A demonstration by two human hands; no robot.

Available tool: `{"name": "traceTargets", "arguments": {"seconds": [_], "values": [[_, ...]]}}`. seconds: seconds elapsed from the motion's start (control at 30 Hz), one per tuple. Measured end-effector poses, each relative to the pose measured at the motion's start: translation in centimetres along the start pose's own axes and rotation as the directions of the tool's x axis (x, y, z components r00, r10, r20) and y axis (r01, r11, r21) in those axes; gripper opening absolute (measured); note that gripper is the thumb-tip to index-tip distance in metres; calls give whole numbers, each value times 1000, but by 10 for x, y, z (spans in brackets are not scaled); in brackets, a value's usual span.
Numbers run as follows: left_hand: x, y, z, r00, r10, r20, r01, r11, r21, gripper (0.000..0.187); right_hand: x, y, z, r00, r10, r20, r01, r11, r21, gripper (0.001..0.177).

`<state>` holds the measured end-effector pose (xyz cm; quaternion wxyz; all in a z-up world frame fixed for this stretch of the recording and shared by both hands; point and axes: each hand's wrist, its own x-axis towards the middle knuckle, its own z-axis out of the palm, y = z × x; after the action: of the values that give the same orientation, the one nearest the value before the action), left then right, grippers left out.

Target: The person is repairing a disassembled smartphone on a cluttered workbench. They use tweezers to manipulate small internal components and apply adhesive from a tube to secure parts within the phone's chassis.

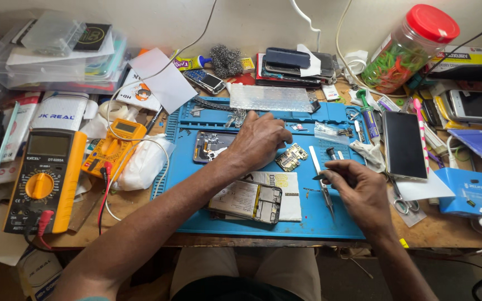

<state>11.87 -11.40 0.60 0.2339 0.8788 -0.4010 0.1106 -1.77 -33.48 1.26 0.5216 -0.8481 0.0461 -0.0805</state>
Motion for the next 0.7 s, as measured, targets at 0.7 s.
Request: {"name": "traceTargets", "arguments": {"seconds": [0.7], "values": [[-8,-1,-27,975,-66,-210,64,998,-20,12,82,9,-25,893,-447,54,367,656,-660,21]]}}
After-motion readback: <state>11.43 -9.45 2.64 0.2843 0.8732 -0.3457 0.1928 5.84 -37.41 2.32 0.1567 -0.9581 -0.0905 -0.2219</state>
